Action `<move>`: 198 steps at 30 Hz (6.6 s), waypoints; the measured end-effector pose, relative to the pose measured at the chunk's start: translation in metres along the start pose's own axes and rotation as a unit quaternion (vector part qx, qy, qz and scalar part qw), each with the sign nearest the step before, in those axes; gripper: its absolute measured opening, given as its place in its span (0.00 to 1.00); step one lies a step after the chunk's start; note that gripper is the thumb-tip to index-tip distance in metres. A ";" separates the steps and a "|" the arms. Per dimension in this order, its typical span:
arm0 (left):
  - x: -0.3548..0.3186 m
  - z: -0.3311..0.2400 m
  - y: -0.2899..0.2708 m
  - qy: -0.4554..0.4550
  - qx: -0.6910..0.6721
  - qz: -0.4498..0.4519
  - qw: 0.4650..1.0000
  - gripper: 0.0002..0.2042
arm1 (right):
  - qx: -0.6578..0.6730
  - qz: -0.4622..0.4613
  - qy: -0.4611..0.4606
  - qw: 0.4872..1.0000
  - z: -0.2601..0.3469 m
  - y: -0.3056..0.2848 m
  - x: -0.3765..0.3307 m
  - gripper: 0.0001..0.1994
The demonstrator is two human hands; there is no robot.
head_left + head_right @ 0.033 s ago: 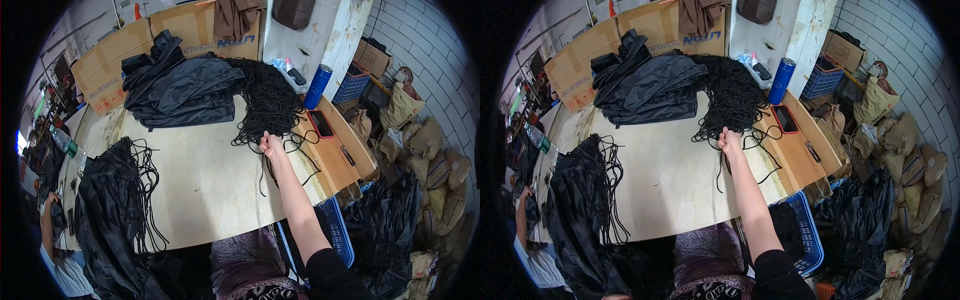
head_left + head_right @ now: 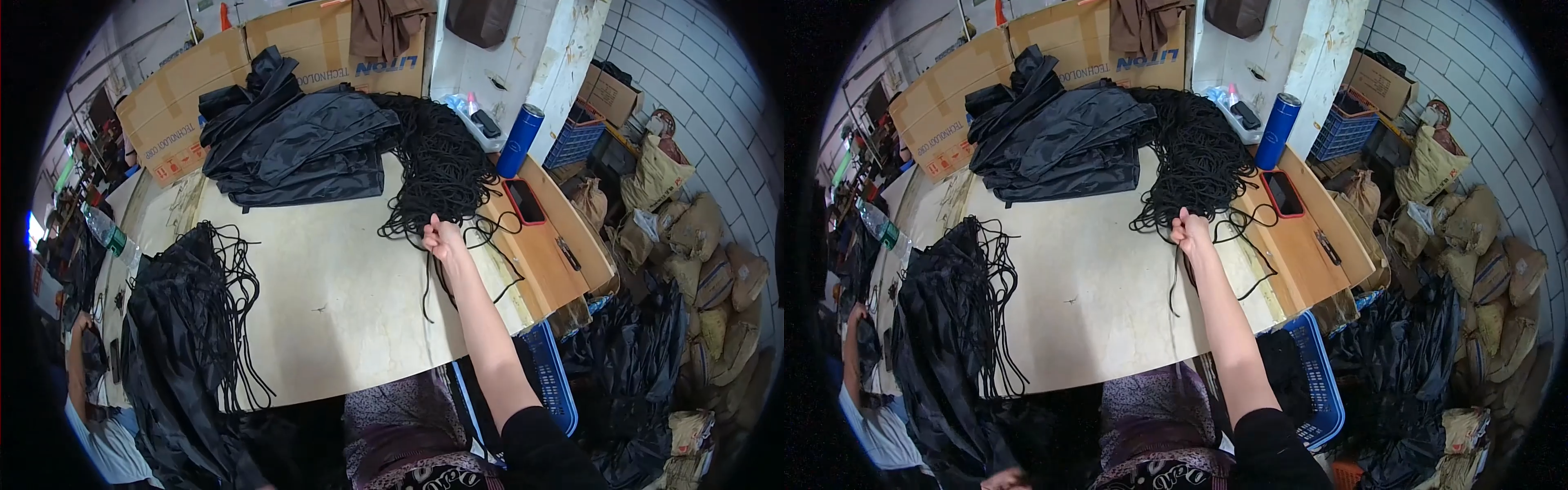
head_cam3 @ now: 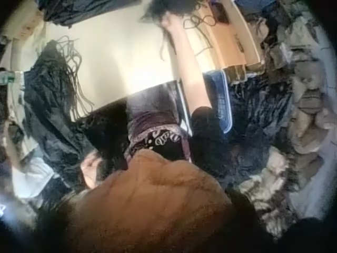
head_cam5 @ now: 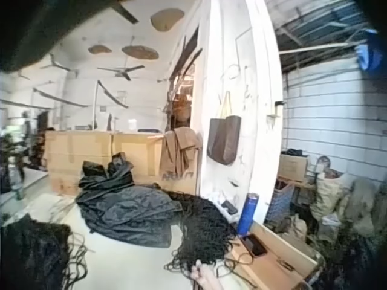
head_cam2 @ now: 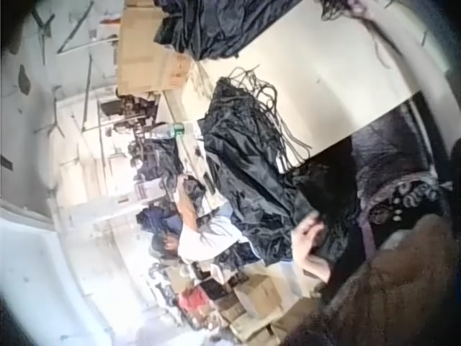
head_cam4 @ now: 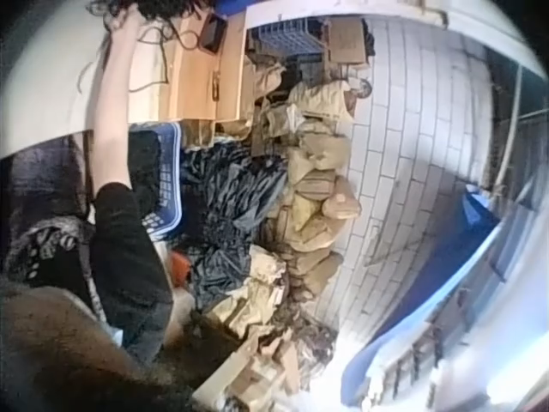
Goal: Threading drawstrings through black fabric pieces to assemble bags.
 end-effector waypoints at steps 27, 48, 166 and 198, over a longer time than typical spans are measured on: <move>0.232 -0.084 0.155 0.297 -0.188 0.055 0.935 0.04 | -0.640 0.382 -0.088 0.661 -0.089 -0.039 -0.267 0.17; 0.218 -0.092 0.165 0.313 -0.218 0.005 0.925 0.03 | -0.602 0.384 -0.348 0.608 -0.085 0.036 -0.252 0.07; 0.248 -0.130 0.112 0.441 0.063 0.004 0.895 0.04 | -0.696 0.350 -0.267 0.567 -0.082 0.028 -0.242 0.07; 0.236 -0.131 0.118 0.472 0.188 -0.116 0.853 0.06 | -0.760 0.353 -0.199 0.509 -0.070 0.037 -0.238 0.04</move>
Point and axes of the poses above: each hand's wrist, its own x-axis towards the middle knuckle, its own y-axis out of the palm, z = x × y, the point moved 1 cm from there along x, towards the middle knuckle, and after that the axes turned 13 degrees about z, right-handed, at the moved point
